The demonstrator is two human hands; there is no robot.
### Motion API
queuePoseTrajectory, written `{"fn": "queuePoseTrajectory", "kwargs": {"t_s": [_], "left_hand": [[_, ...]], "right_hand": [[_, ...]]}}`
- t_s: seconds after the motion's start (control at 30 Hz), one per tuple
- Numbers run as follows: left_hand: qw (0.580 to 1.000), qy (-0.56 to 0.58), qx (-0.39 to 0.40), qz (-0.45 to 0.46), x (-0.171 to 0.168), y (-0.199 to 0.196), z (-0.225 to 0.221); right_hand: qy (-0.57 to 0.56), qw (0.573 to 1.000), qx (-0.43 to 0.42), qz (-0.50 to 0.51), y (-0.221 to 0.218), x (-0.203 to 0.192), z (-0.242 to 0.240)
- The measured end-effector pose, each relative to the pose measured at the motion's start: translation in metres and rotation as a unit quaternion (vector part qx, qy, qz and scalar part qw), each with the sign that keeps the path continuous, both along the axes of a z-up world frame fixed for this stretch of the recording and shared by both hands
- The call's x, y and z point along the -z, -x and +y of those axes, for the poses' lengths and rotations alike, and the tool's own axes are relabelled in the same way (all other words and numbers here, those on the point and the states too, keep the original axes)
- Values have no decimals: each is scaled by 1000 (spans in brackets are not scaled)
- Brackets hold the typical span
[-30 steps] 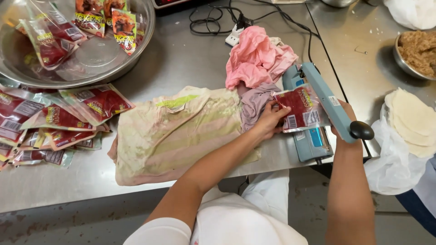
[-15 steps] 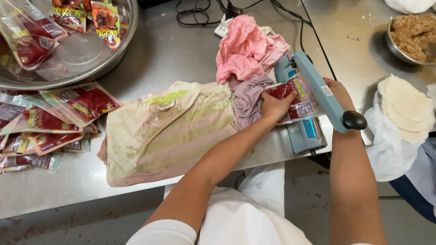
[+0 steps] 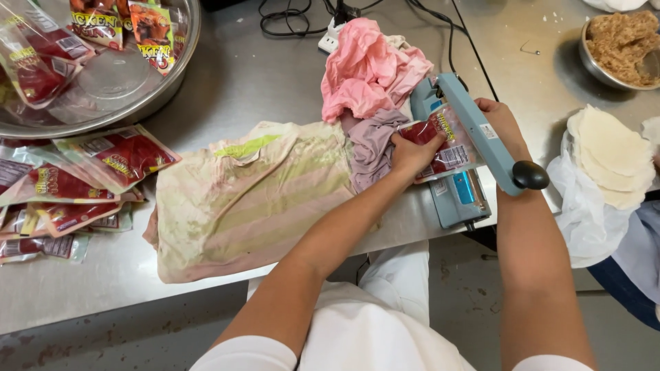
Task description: The person wipes small red and white food packets one by one with a cloth, then uses a heat-sealing machine to seal the top of each packet before setting them aside on a table.
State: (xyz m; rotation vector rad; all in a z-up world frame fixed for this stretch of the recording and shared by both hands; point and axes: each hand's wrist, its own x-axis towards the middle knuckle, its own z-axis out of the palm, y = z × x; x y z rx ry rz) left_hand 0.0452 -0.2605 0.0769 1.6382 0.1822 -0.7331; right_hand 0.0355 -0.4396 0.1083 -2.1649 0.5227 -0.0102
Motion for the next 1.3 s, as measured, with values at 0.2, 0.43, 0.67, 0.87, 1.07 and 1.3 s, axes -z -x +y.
{"fn": "queuePoseTrajectory", "kwargs": {"t_s": [0.2, 0.43, 0.67, 0.87, 1.07, 1.3], "left_hand": [[999, -53, 1, 10, 19, -12, -15], [1000, -3, -14, 13, 17, -4, -6], [998, 48, -32, -8, 29, -6, -2], [999, 39, -22, -21, 39, -3, -6], [998, 64, -22, -20, 37, -2, 3], [937, 311, -148, 52, 93, 1, -11]], "right_hand": [[97, 986, 10, 135, 17, -18, -11], [-223, 970, 85, 49, 65, 69, -72], [-82, 980, 116, -137, 94, -33, -33], [274, 955, 8, -113, 117, -59, 52], [375, 918, 36, -122, 129, 15, 44], [348, 922, 94, -143, 134, 41, 41]]}}
